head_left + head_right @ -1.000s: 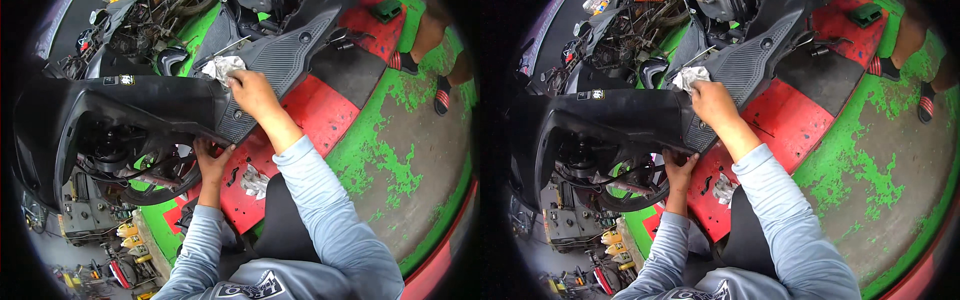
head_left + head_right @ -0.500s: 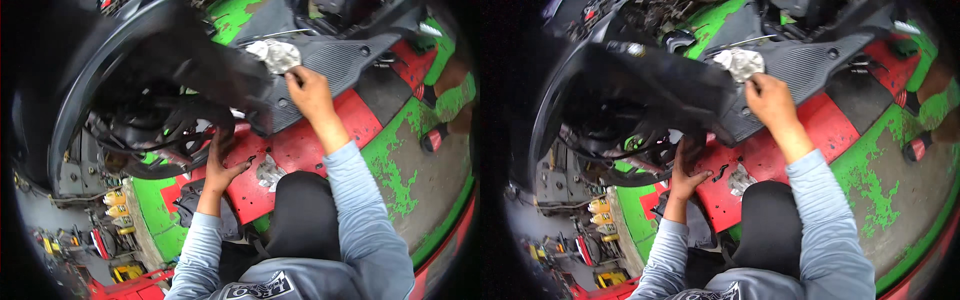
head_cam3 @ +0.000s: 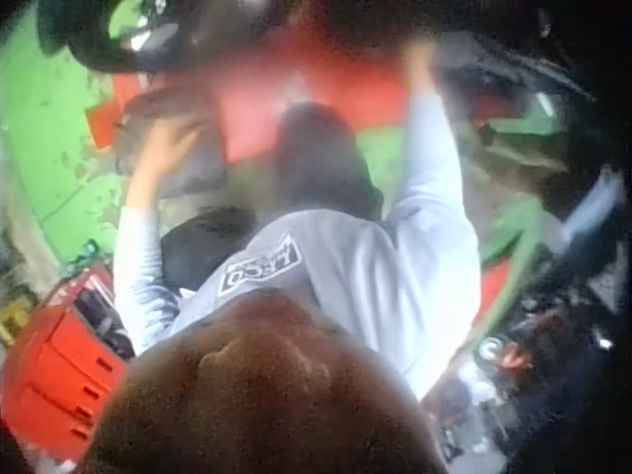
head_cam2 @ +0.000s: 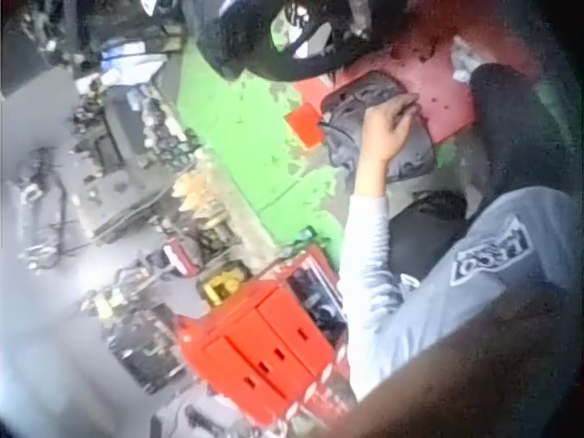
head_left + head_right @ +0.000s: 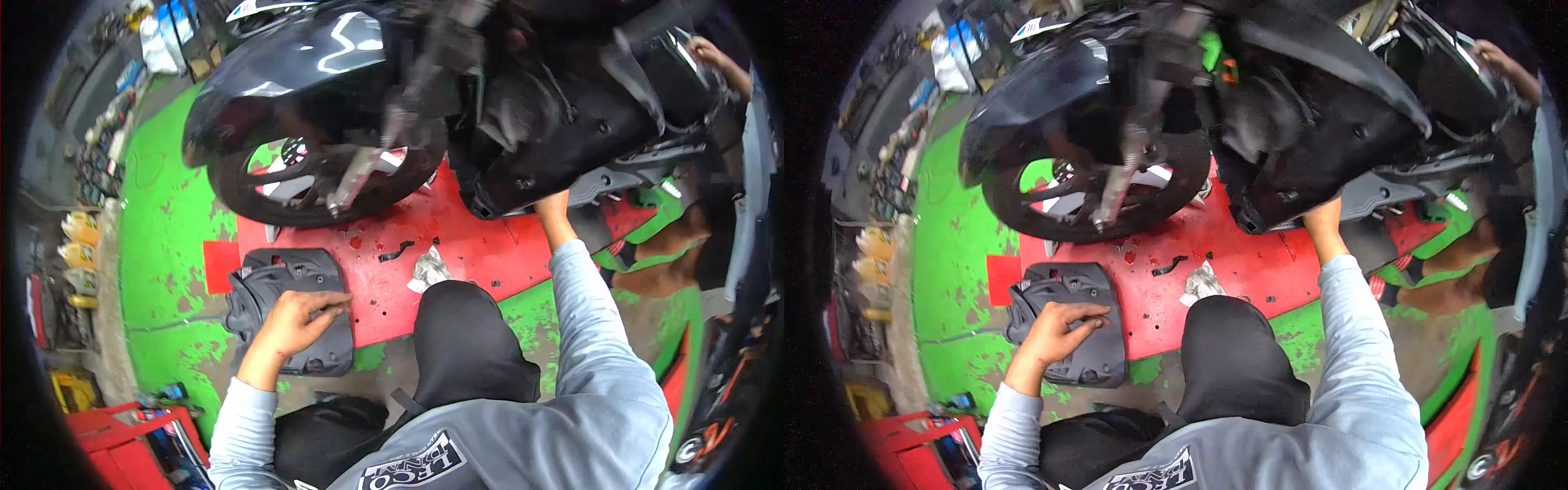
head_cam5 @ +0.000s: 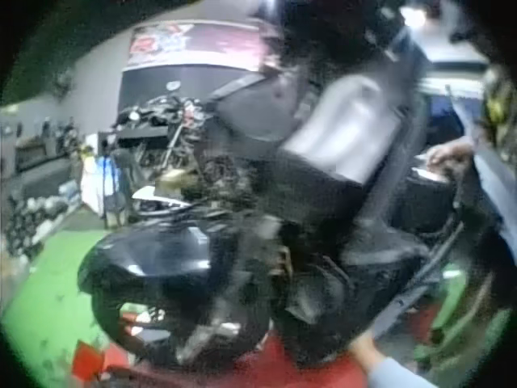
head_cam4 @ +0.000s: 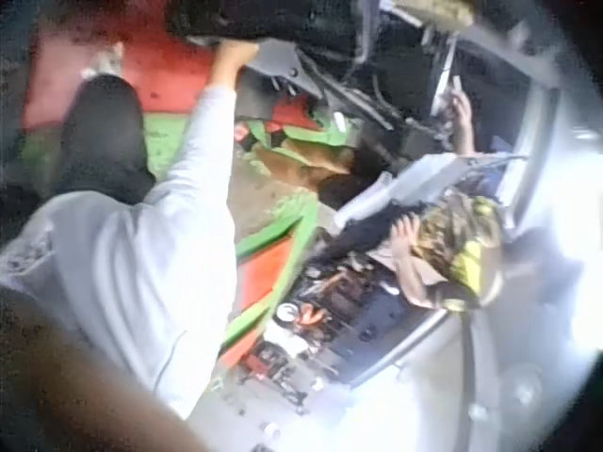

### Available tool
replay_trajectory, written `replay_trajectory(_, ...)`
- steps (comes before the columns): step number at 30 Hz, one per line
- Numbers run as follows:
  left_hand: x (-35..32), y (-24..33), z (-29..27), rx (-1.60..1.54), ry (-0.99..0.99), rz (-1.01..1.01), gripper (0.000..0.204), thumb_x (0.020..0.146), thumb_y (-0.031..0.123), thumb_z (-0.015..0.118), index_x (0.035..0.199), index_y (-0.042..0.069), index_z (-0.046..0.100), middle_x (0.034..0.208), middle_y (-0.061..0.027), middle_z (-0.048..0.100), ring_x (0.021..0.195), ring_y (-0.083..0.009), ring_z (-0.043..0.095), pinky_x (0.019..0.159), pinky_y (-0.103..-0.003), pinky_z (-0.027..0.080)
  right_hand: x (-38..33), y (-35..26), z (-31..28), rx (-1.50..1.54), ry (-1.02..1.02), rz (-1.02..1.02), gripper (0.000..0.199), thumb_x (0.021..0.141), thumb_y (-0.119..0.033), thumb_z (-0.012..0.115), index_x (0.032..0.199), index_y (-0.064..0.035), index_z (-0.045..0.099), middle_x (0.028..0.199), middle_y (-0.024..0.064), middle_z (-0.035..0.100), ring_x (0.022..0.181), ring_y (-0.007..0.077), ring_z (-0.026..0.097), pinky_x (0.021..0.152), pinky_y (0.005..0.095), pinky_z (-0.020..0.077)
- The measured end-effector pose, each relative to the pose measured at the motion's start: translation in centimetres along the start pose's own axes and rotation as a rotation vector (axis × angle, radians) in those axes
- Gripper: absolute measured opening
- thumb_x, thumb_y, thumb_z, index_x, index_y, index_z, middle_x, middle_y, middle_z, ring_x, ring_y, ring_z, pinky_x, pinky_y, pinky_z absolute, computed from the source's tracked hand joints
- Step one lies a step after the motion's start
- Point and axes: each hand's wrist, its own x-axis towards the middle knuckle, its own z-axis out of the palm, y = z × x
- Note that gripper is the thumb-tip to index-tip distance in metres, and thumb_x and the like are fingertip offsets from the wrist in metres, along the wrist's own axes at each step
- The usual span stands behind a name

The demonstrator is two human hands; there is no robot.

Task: The person works on a disassembled motorcycle in a workshop, securing wiring with zip ties and installing a black plastic side panel. They then retrieve a screwdriver and fasteners from a tool cart to continue the assembly process.

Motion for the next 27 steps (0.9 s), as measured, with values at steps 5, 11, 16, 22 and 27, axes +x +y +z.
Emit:
replay_trajectory(5,-11.0,-3.1,-4.5,-0.259,0.139,-0.172,0.033,0.087,0.002,0.059,0.118,0.003,0.071,0.102,-0.0131,0.077,0.098,-0.0287,0.075,0.086,-0.038,0.058,-4.1,-3.8,-5.4,-0.151,-0.272,0.02,0.043,0.092,-0.01,0.062,0.132,0.0033,0.057,0.124,0.0296,0.062,0.114,0.0462,0.059,0.097,0.0461,0.0475)
replay_trajectory(11,-35.6,-5.7,-0.7,-0.571,0.698,-0.715,0.055,0.086,-0.006,0.054,0.139,0.009,0.058,0.125,-0.0141,0.069,0.101,-0.021,0.068,0.091,-0.032,0.055,-11.2,-20.4,-10.7,-0.773,-0.91,0.564,0.069,0.086,-0.04,0.066,0.144,-0.0084,0.049,0.15,0.0222,0.046,0.14,0.0424,0.041,0.116,0.0544,0.0332)
replay_trajectory(16,-60.2,4.6,10.6,-0.84,0.922,-1.242,0.046,0.095,0.011,0.059,0.14,0.004,0.053,0.118,-0.0165,0.069,0.1,-0.0218,0.067,0.09,-0.035,0.054,-7.2,-38.5,-12.9,-0.851,-1.679,0.104,0.066,0.087,-0.051,0.062,0.139,-0.0116,0.058,0.153,0.018,0.047,0.143,0.0433,0.038,0.115,0.0619,0.0298)
replay_trajectory(22,-70.2,24.0,8.0,-1.113,0.763,-1.546,0.048,0.089,0.015,0.066,0.134,-0.002,0.059,0.108,-0.0219,0.073,0.097,-0.0254,0.071,0.086,-0.037,0.057,-4.2,-47.2,-9.9,-0.513,-1.855,-0.133,0.075,0.085,-0.063,0.065,0.131,-0.0035,0.065,0.138,0.0214,0.061,0.127,0.0356,0.059,0.108,0.0447,0.045)
replay_trajectory(27,-73.2,24.8,3.2,-0.732,0.936,-1.722,0.054,0.082,0.02,0.071,0.132,0.002,0.062,0.11,-0.0251,0.071,0.1,-0.0313,0.071,0.088,-0.037,0.056,-7.5,-38.7,-2.8,0.053,-1.824,-0.172,0.025,0.09,-0.034,0.073,0.104,-0.0136,0.069,0.086,0.007,0.065,0.073,0.0203,0.06,0.062,0.0414,0.0473)
